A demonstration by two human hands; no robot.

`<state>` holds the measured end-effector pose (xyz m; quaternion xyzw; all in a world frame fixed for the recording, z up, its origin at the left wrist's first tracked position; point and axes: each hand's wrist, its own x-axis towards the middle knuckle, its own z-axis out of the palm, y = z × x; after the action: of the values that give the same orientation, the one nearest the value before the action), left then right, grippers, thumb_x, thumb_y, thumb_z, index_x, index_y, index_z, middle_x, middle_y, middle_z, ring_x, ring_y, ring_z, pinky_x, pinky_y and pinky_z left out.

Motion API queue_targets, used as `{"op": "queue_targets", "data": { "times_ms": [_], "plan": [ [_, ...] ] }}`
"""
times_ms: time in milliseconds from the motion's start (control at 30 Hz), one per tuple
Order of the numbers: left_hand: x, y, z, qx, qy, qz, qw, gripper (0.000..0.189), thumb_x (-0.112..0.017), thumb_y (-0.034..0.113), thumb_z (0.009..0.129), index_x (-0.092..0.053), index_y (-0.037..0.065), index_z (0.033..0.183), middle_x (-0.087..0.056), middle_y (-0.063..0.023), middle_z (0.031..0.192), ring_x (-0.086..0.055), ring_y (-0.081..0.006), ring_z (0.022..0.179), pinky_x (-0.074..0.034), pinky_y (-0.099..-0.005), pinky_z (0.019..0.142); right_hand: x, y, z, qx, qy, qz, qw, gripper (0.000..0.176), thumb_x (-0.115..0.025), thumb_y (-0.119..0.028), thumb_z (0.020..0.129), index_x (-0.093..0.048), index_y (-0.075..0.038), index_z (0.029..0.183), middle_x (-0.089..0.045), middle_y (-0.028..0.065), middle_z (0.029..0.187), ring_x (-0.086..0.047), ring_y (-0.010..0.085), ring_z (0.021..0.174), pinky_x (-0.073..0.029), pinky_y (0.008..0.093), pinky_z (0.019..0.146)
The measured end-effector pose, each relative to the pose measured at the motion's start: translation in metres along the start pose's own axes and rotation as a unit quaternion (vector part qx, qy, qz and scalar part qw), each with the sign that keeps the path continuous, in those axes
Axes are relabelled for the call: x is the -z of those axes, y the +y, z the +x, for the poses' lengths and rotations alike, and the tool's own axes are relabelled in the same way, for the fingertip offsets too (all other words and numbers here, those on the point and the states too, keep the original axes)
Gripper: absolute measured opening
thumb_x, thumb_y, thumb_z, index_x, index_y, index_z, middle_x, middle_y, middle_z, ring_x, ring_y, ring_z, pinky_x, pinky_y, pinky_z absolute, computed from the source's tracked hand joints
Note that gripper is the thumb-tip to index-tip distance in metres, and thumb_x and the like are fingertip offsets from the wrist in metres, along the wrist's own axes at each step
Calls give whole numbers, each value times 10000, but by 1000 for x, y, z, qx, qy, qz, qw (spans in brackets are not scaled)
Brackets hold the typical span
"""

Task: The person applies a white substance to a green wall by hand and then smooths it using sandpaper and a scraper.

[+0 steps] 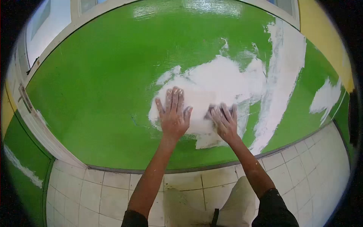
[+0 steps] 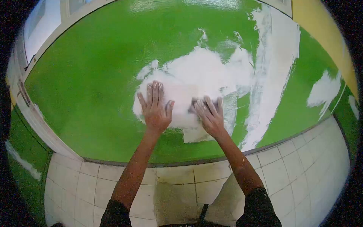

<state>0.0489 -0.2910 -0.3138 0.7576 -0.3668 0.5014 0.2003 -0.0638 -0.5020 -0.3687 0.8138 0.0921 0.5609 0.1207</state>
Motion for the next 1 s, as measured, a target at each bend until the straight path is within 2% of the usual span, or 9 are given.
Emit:
{"op": "queue_targets", "data": {
  "times_ms": [133,267,367,500,533,600,700,833,1000],
  "plan": [
    [-19,9,8,15,45,47,998,657,-449,451,963,-401,2,1441,-305,-161,1553,-231,-326,1461,-50,-645,1154,16,-18,100,-50,54,54,996,474,-578,-46,844,-587,-93,1315,-553,63,1382,-390,304,1392,-172,684,1122],
    [-22,5,6,6,53,55,997,661,-423,470,961,-431,-8,1417,-332,-171,1536,-264,-339,1447,-56,-663,1145,-3,1,15,-29,14,15,999,458,-631,-69,822,-612,-109,1277,-559,54,1382,-413,303,1378,-167,675,1132],
    [-23,4,8,10,60,68,996,669,-433,471,954,-430,-12,1416,-339,-183,1528,-270,-348,1442,-66,-662,1144,0,-8,23,-42,31,12,999,435,-621,-52,827,-619,-102,1259,-559,56,1383,-417,306,1375,-165,678,1131],
    [-21,8,7,15,54,77,995,674,-451,466,948,-427,-17,1418,-346,-193,1522,-267,-352,1443,-77,-662,1141,10,-24,90,-66,34,60,995,441,-562,-61,847,-607,-81,1285,-566,70,1372,-416,313,1376,-165,693,1120],
    [-22,6,6,12,54,80,995,674,-451,466,948,-427,-17,1418,-346,-193,1522,-267,-352,1443,-77,-662,1141,6,-22,79,-68,38,62,995,441,-562,-61,847,-607,-81,1285,-566,70,1372,-416,313,1376,-165,693,1120],
    [-24,6,6,24,72,39,996,614,-496,468,930,-498,66,1394,-386,-123,1517,-323,-298,1426,-118,-686,1125,-2,-14,37,-56,25,47,997,426,-557,-45,851,-618,-77,1271,-583,71,1351,-423,317,1371,-171,694,1116],
    [-25,6,6,18,84,36,996,611,-500,462,930,-501,61,1391,-387,-128,1516,-321,-304,1427,-112,-687,1124,-9,-7,4,-37,31,3,999,422,-562,-27,847,-625,-73,1261,-593,71,1337,-434,310,1364,-179,691,1113],
    [-27,7,4,25,75,47,996,604,-504,455,930,-505,62,1388,-389,-129,1515,-320,-303,1428,-113,-688,1122,10,-26,87,-80,42,62,994,436,-587,-33,844,-616,-91,1275,-583,68,1353,-441,289,1361,-183,689,1114],
    [-25,6,6,19,80,38,996,610,-492,457,935,-490,61,1400,-379,-126,1523,-311,-299,1433,-111,-685,1124,1,-7,10,-60,15,16,998,440,-589,-58,855,-608,-102,1292,-569,66,1370,-447,295,1354,-179,681,1123]
  ]
}}
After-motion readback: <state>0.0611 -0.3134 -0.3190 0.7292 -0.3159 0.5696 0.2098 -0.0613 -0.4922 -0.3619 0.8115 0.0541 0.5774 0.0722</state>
